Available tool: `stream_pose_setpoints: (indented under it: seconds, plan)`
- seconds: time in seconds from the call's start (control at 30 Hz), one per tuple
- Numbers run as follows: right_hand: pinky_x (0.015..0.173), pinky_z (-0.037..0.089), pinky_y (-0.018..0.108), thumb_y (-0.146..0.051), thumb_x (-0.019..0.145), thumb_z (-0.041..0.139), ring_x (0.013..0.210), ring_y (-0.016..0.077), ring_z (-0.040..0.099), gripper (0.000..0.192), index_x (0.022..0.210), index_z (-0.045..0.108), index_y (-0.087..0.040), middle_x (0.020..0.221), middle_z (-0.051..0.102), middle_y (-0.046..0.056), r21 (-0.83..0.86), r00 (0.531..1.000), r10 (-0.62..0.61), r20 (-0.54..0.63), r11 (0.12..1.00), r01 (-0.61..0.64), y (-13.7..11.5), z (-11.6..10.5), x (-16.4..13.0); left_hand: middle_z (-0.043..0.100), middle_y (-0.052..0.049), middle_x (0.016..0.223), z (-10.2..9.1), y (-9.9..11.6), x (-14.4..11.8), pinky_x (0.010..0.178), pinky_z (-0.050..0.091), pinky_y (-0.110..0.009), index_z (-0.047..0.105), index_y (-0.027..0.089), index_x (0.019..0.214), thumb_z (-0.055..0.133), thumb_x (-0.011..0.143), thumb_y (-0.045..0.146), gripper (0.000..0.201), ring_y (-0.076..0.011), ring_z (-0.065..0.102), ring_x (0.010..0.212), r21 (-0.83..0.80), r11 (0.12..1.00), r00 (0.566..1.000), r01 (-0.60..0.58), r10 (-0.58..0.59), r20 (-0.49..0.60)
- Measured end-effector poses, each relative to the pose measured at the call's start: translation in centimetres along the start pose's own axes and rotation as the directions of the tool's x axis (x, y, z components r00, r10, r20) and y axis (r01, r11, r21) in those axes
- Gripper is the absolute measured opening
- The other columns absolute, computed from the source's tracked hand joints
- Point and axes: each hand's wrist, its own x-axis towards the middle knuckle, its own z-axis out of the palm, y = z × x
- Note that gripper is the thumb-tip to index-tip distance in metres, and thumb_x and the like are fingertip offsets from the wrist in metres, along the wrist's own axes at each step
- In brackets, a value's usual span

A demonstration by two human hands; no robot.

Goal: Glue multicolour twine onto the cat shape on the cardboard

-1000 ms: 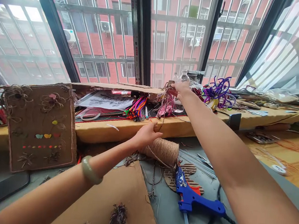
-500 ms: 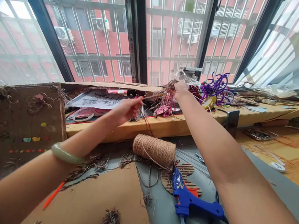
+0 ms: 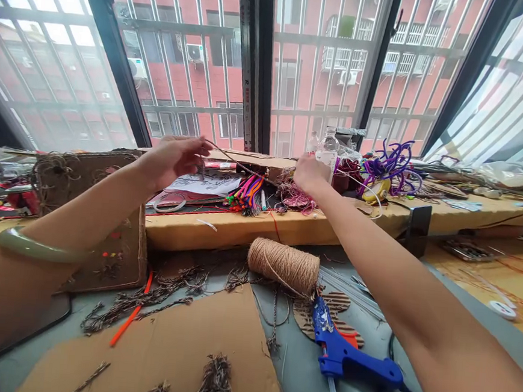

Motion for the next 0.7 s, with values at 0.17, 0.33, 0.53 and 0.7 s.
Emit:
stream_pose_setpoints:
  seconds: [0.17, 0.33, 0.53, 0.7]
  plan:
    - [0.073, 0.053, 0.036, -0.033, 0.089, 0.054, 0.088, 0.0165, 0.061, 0.032, 0.117, 0.053, -0.017, 0.111, 0.059, 0.007, 0.182, 0.936, -0.283, 0.209, 0.952, 0.247, -5.9, 1.2, -3.5, 0.06, -0.003, 0.067, 1.5, 0.4, -2.4, 0.044, 0.029, -0.016, 0.07, 0.01, 0.079, 0.058, 0.085, 0.02, 0.017, -0.002, 0.043, 0.047, 0.019, 0.996, 0.973, 0.093, -0.095, 0.211]
    - [0.074, 0.053, 0.036, -0.036, 0.089, 0.053, 0.086, 0.0159, 0.061, 0.028, 0.108, 0.058, -0.015, 0.103, 0.062, 0.005, 0.188, 0.852, -0.424, 0.307, 0.905, 0.382, -6.7, 2.3, -5.3, 0.058, -0.001, 0.063, 1.3, 0.3, -4.7, 0.046, 0.035, -0.014, 0.069, 0.01, 0.078, 0.057, 0.086, 0.021, 0.018, -0.0022, 0.046, 0.047, -0.037, 0.985, 0.953, 0.167, -0.152, 0.264]
    - [0.078, 0.052, 0.038, -0.036, 0.089, 0.053, 0.091, 0.0174, 0.06, 0.029, 0.111, 0.057, -0.017, 0.11, 0.06, 0.006, -0.044, 0.864, -0.368, 0.343, 0.913, 0.406, -0.7, 2.6, -2.8, 0.053, 0.002, 0.055, -1.5, 0.7, -5.5, 0.038, 0.027, -0.013, 0.064, 0.01, 0.069, 0.057, 0.086, 0.014, 0.018, -0.0019, 0.043, 0.044, -0.177, 0.973, 0.979, 0.15, -0.121, 0.166]
    - [0.079, 0.051, 0.039, -0.035, 0.089, 0.052, 0.094, 0.0177, 0.059, 0.029, 0.113, 0.056, -0.019, 0.115, 0.058, 0.007, -0.248, 0.894, -0.302, 0.33, 0.887, 0.391, 4.9, 2.4, -1.7, 0.046, 0.006, 0.051, -4.7, 3.3, -5.7, 0.037, 0.026, -0.012, 0.057, 0.015, 0.069, 0.049, 0.091, 0.014, 0.023, -0.0013, 0.036, 0.041, -0.362, 0.932, 0.999, 0.021, -0.03, -0.017]
